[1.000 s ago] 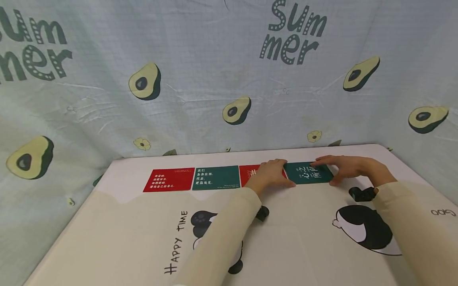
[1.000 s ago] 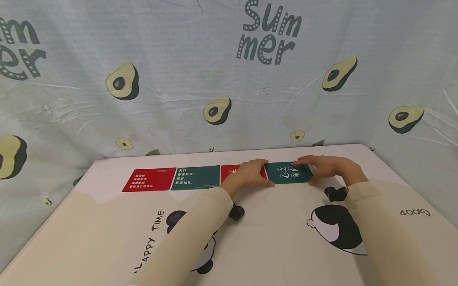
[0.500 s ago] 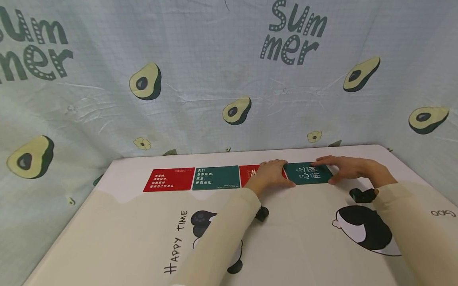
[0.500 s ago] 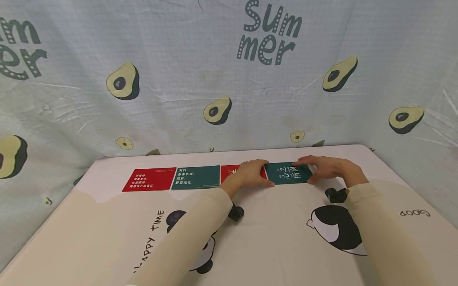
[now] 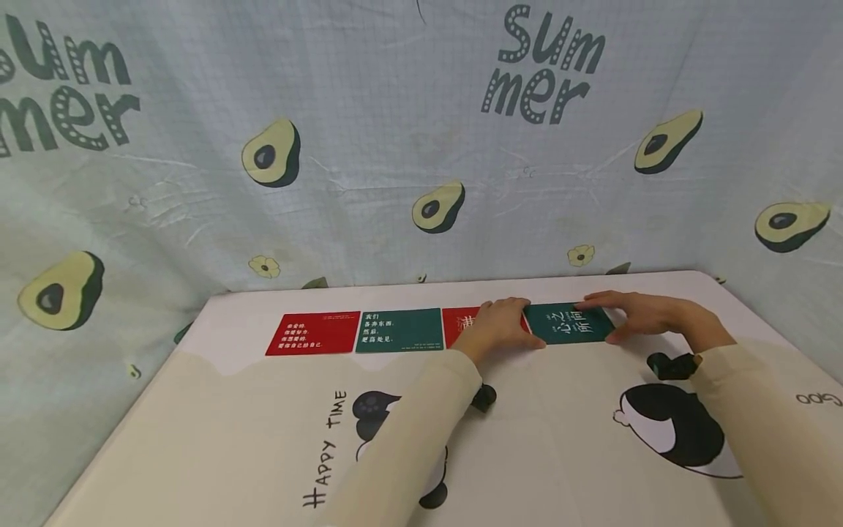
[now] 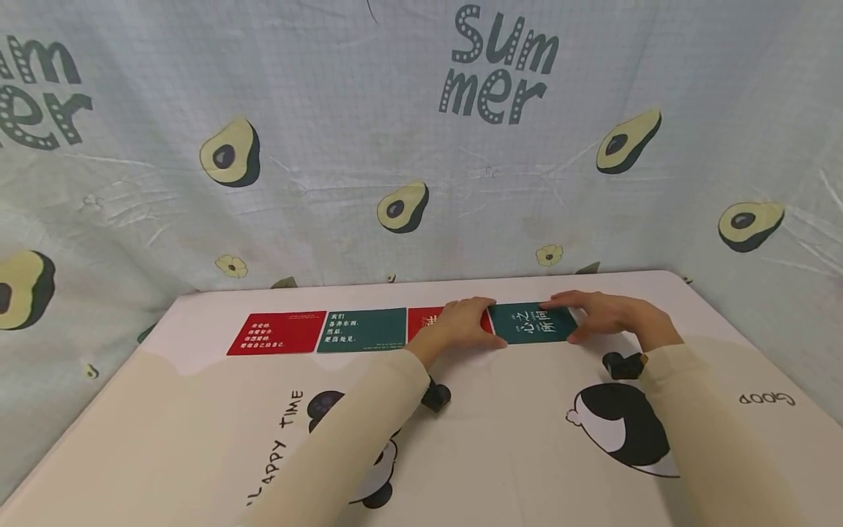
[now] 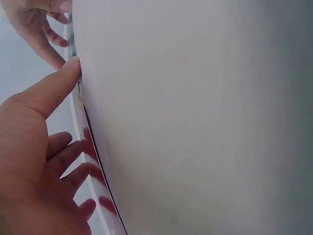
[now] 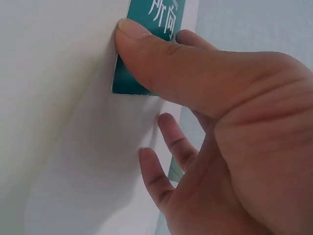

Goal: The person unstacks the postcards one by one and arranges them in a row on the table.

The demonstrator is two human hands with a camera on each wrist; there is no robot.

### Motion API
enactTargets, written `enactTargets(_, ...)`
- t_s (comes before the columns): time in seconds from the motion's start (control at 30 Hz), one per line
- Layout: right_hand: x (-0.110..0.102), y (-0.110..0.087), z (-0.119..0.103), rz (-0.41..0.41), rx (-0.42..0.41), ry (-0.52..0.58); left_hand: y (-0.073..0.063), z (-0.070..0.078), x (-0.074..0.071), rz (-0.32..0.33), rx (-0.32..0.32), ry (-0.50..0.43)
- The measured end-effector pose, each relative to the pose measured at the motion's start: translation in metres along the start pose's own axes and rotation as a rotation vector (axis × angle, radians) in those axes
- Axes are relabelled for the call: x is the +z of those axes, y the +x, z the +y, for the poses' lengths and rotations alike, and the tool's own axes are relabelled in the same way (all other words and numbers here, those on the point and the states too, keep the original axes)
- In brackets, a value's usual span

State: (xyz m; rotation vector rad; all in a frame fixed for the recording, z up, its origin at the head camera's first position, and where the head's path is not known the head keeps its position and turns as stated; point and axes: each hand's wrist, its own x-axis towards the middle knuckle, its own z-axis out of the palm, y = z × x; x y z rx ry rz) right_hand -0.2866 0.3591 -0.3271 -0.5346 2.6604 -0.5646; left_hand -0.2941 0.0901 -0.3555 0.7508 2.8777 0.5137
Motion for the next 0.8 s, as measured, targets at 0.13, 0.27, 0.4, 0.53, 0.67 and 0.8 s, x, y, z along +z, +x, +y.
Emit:
enactTargets(0.13, -0.003, -0.002, -0.003, 0.006, 0.027, 0.019, 0.001, -0.001, 0.001, -0.009, -0.009, -0.018)
enactTargets(0.27, -0.009, -0.010, -0.006, 0.060, 0.036, -0.020, 0.000, -0.003, -0.006, 0.014, 0.010, -0.021)
enactTargets(0.4, -0.011, -0.018, -0.008, 0.141, 0.000, -0.054, -0.013, -0.010, -0.029, 0.062, 0.038, -0.034)
enactTargets(0.53, -0.007, -0.030, -0.009, 0.222, -0.013, -0.093, -0.038, -0.025, -0.052, 0.103, 0.097, -0.027)
enactTargets(0.67, -0.001, -0.041, -0.012, 0.304, -0.015, -0.149, -0.071, -0.053, -0.071, 0.165, 0.152, -0.031)
enactTargets(0.8, 0.007, -0.052, -0.013, 0.372, -0.045, -0.164, -0.109, -0.085, -0.090, 0.209, 0.144, -0.044)
